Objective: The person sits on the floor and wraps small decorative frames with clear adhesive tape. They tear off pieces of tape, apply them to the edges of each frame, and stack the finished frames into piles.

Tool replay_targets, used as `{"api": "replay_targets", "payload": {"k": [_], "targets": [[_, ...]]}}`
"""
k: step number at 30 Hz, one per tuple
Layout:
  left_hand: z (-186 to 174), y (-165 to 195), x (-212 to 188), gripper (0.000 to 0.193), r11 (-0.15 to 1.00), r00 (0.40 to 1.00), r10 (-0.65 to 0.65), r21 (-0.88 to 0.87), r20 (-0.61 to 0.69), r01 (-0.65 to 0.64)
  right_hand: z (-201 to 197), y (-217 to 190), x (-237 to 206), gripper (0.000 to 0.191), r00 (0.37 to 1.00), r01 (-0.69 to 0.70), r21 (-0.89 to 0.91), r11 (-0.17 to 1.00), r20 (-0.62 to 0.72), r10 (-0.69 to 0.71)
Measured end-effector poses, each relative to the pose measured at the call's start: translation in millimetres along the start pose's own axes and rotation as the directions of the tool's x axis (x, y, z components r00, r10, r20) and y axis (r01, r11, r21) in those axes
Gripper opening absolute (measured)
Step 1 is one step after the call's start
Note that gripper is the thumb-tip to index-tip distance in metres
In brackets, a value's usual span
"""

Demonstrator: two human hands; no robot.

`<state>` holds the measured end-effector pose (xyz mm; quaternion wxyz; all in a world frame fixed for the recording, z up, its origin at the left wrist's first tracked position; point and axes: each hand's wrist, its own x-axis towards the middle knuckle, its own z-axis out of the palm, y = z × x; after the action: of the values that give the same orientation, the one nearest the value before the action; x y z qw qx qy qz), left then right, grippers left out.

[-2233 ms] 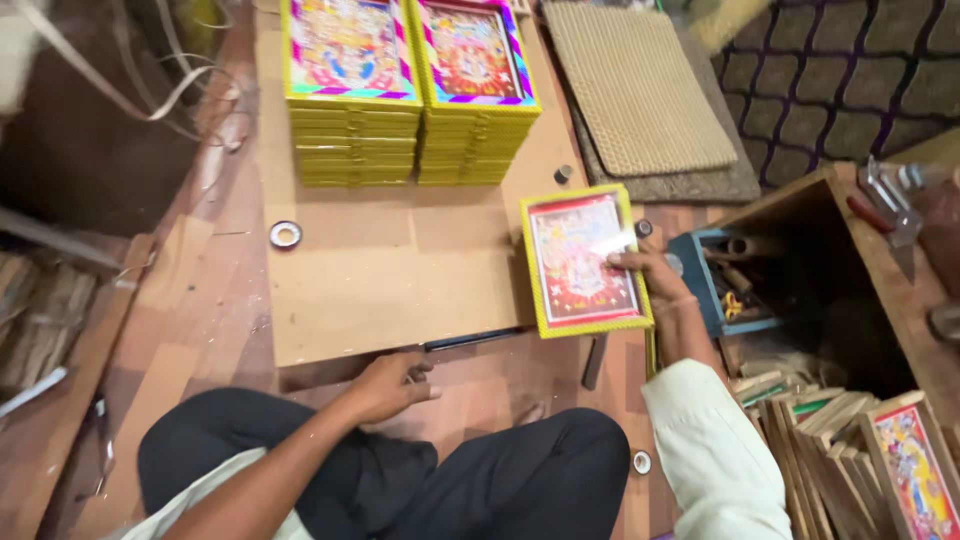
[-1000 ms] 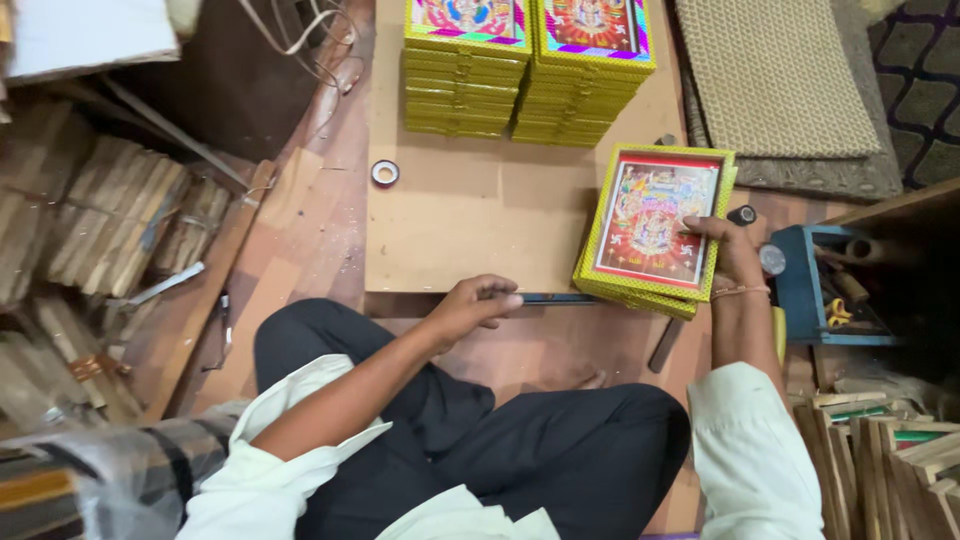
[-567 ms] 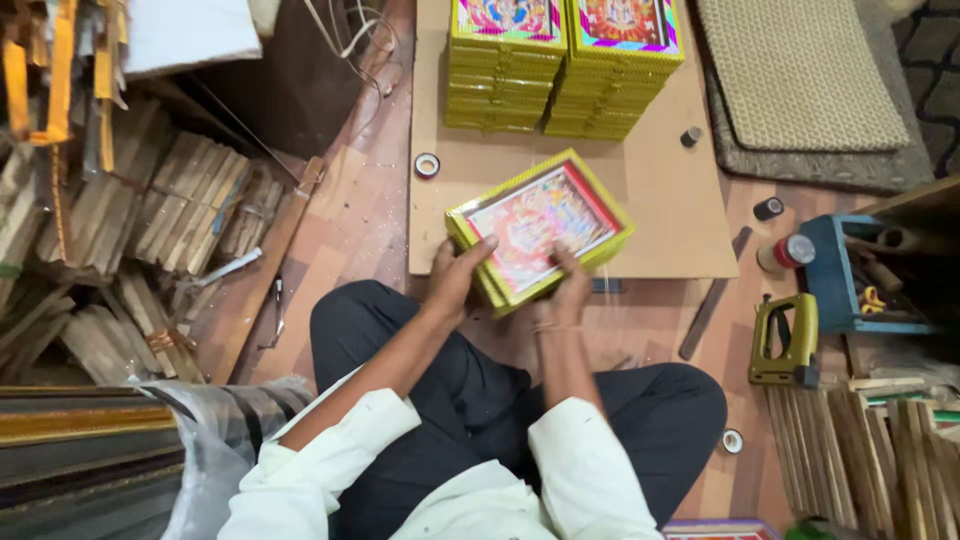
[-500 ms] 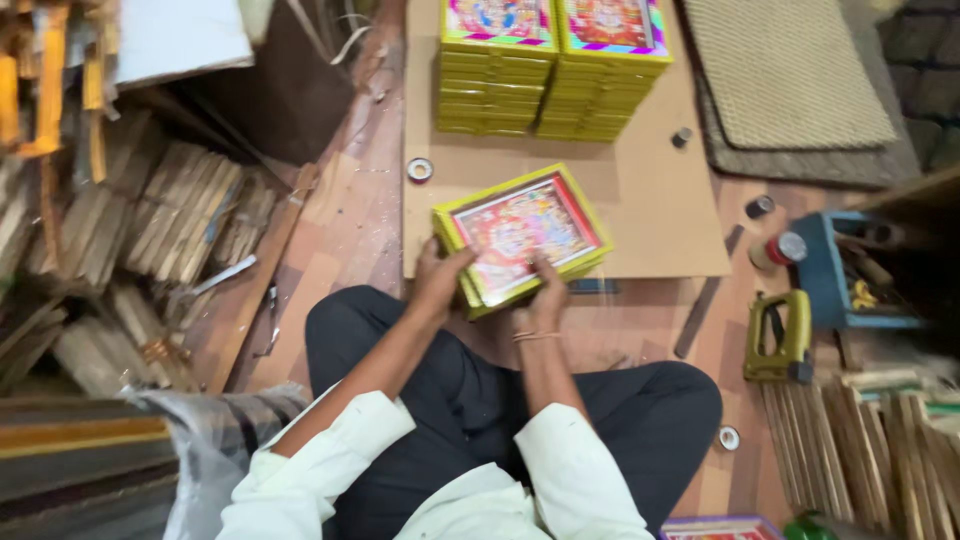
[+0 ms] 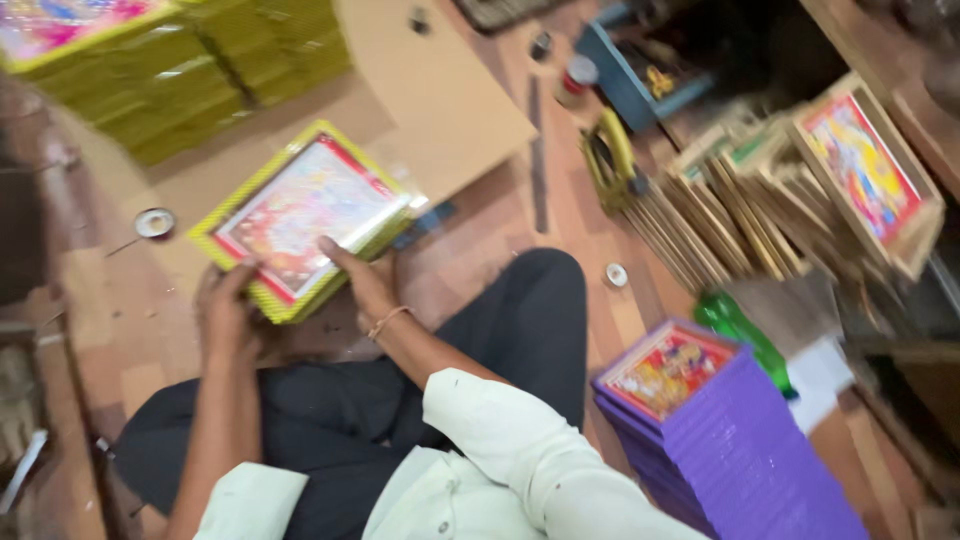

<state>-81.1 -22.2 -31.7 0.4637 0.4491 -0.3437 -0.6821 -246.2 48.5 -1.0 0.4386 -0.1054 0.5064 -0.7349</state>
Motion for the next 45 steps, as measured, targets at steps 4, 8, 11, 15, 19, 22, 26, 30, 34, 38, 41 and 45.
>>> {"api": "replay_targets", "payload": {"k": [4,8,11,15,19,22,26,30,34,38,41,45], "targets": [[-14,-14,0,0.033,0.997,1.0,0.012,-0.076,-0.017,-0.014,-63,-43,-32,0.058,0.993,0.047,-0.06,0.997,0.108,-0.041],[-4,-21,-16,0.029,0.979,0.97,0.167,-0.086,-0.178,-0.184,-191,-116,-41,0.034,0.87,0.449,-0.518,0.728,0.068,-0.489],[26,-22,-57,0.026,0.683,0.716,0.691,0.417,-0.102,-0.599,-299,-173,-11,0.023,0.632,0.461,-0.794,0.397,-0.02,-0.775],[87,-37,-136,0.026,0.649,0.789,0.614,0.551,0.027,-0.524,-401,-175,11,0.022,0.742,-0.028,-0.989,0.148,-0.12,-0.659],[145,-64,-191,0.03,0.767,0.914,0.348,0.498,0.209,-0.405,-439,-131,33,0.019,0.823,-0.063,-0.997,-0.033,-0.033,-0.567],[169,-75,-209,0.024,0.789,0.934,0.22,0.512,0.282,-0.34,-437,-116,47,0.02,0.831,-0.221,-0.975,-0.014,-0.181,-0.527],[182,-77,-224,0.02,0.715,0.896,0.244,0.556,0.37,-0.424,-436,-107,45,0.019,0.92,-0.071,-0.982,-0.174,0.003,-0.392],[194,-78,-239,0.019,0.733,0.911,0.184,0.566,0.37,-0.378,-429,-103,41,0.023,0.888,-0.064,-0.99,-0.124,0.0,-0.459],[218,-75,-249,0.016,0.702,0.87,0.233,0.544,0.434,-0.46,-422,-101,49,0.022,0.905,-0.071,-0.997,-0.027,-0.054,-0.422],[258,-72,-252,0.015,0.659,0.784,0.287,0.48,0.551,-0.579,-416,-101,56,0.022,0.915,-0.033,-0.998,-0.054,-0.009,-0.403],[287,-78,-253,0.015,0.677,0.769,0.237,0.467,0.593,-0.569,-417,-104,60,0.02,0.936,-0.022,-0.997,-0.077,0.007,-0.351],[309,-92,-254,0.011,0.502,0.678,0.343,0.484,0.65,-0.717,-424,-108,65,0.019,0.925,0.034,-0.998,-0.05,0.05,-0.377]]}}
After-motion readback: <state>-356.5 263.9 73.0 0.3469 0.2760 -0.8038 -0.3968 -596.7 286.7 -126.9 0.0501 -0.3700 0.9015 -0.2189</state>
